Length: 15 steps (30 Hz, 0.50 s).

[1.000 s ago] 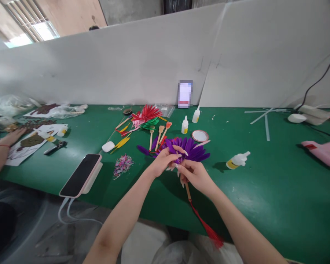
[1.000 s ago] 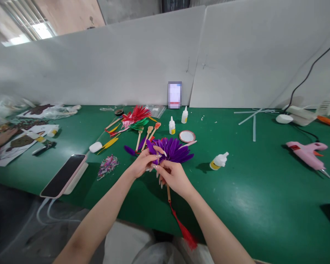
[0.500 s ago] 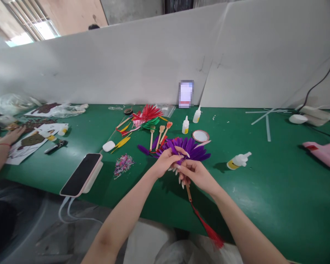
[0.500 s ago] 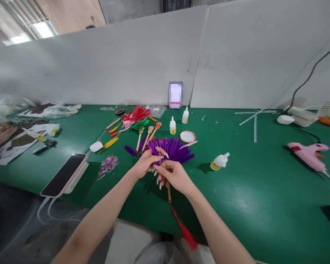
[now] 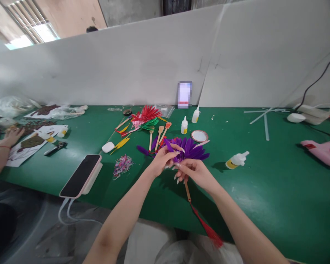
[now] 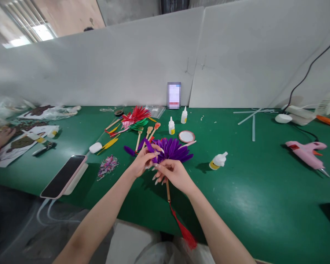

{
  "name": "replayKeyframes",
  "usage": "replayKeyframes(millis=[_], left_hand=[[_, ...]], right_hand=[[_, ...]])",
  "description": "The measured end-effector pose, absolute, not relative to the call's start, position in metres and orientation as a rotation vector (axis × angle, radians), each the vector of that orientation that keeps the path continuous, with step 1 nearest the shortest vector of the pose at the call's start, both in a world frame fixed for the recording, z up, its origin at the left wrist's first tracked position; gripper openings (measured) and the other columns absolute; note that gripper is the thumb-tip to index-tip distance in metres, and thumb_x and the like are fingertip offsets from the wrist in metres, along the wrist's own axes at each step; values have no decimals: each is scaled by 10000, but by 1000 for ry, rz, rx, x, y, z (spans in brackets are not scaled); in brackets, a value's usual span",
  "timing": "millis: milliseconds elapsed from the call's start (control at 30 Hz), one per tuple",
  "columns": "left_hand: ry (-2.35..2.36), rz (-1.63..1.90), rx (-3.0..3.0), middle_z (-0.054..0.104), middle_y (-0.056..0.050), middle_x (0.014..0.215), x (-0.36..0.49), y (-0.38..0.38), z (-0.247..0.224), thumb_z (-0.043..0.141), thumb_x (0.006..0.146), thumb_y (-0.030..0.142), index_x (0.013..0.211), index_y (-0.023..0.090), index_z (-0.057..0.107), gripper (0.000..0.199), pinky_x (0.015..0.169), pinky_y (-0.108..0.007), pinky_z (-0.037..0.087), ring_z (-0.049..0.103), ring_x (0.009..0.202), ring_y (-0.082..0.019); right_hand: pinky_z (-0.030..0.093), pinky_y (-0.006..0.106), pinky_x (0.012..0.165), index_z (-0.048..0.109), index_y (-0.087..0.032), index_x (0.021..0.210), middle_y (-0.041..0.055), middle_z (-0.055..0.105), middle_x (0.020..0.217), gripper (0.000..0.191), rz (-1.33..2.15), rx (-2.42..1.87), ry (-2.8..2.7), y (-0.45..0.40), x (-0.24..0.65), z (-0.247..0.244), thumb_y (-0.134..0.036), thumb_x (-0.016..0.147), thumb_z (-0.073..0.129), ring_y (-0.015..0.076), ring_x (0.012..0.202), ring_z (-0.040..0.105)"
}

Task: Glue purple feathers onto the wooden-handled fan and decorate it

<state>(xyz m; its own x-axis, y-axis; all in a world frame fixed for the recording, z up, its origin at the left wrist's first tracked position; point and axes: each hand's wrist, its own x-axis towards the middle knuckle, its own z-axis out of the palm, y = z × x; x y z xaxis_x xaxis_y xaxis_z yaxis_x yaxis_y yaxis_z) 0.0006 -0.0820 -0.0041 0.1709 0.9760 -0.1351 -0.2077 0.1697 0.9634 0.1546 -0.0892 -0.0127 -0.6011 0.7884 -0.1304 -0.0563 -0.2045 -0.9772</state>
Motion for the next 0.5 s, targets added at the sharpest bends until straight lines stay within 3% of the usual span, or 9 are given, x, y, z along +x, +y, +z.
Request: replayKeyframes(millis=[200, 500], left_hand=[[862, 1127, 992, 369, 88, 401, 2, -83, -4, 571, 763, 431, 933, 132, 572, 344, 374, -171, 193, 293, 339, -23], [1042, 1137, 1039, 451, 62, 398, 1, -81, -6, 659, 685, 410, 741, 112, 609, 308, 346, -170, 179, 317, 316, -13]], right_hand=[[415, 190, 395, 554, -152, 729, -17, 584, 533, 357, 1799, -858, -1423, -88, 155, -9, -505, 787, 533, 93, 423, 565], [351, 178, 353, 519, -169, 684, -49, 480, 476, 355, 1771, -826, -1466, -90, 155, -8, -499, 813, 499, 67, 368, 460]])
